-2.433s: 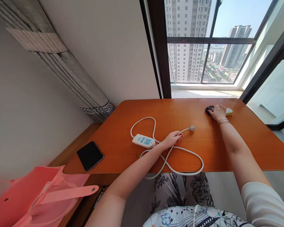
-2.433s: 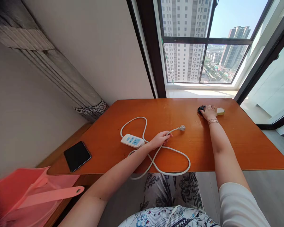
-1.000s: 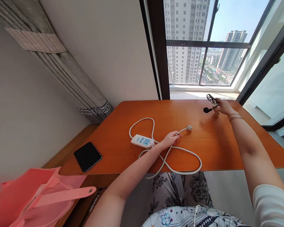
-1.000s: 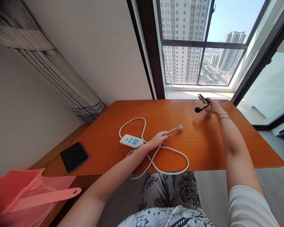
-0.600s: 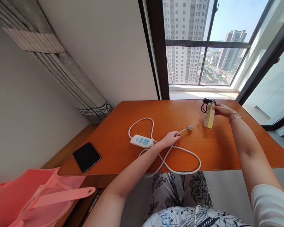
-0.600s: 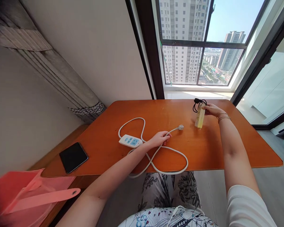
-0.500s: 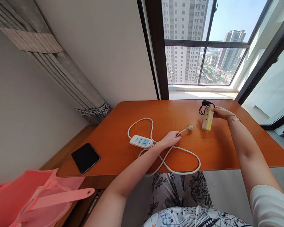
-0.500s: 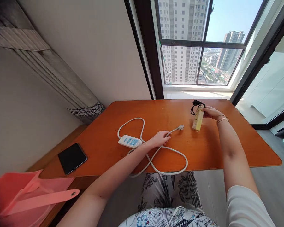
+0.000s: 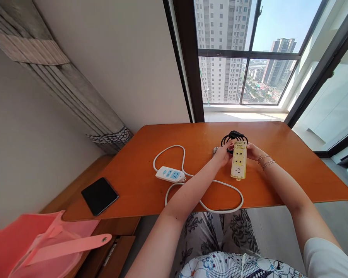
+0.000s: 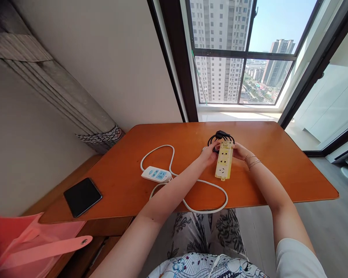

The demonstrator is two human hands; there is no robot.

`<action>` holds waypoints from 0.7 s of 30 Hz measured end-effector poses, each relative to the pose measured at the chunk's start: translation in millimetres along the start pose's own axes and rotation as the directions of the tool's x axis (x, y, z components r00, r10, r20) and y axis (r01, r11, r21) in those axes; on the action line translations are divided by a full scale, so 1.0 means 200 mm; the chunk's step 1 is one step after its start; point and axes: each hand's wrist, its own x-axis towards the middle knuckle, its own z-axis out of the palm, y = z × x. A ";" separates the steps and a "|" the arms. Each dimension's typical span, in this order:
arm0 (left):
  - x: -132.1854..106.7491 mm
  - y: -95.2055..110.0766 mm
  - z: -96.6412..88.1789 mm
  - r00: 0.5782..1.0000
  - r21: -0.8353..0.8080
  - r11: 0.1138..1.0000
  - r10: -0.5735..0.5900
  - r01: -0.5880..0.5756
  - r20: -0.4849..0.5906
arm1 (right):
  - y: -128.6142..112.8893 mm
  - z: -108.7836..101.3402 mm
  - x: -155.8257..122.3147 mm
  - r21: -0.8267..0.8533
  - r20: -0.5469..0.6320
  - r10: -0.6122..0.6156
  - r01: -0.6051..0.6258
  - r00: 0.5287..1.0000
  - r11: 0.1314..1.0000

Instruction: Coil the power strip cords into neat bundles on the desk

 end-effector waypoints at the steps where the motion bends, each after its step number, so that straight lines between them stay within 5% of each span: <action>1: 0.00 -0.01 0.01 0.999 -0.058 0.997 0.043 -0.045 -0.031 | 0.01 0.03 0.00 0.020 -0.009 -0.011 0.011 1.000 1.000; 7: 0.00 -0.06 0.01 0.935 -0.073 0.965 0.224 -0.252 -0.277 | 0.11 0.24 -0.01 0.142 -0.199 -0.049 0.078 0.979 0.987; 11: -0.01 -0.07 0.00 0.914 -0.079 0.944 0.286 -0.321 -0.289 | 0.19 0.34 0.01 0.103 -0.478 -0.109 0.179 0.872 0.978; 16: -0.10 -0.10 -0.04 0.923 -0.019 0.935 0.347 -0.355 -0.166 | 0.24 0.39 0.05 0.011 -0.611 -0.217 0.282 0.762 0.959; 21: -0.20 -0.11 -0.09 0.909 0.293 0.861 0.407 -0.416 0.092 | 0.25 0.42 0.05 -0.029 -0.654 -0.296 0.368 0.696 0.929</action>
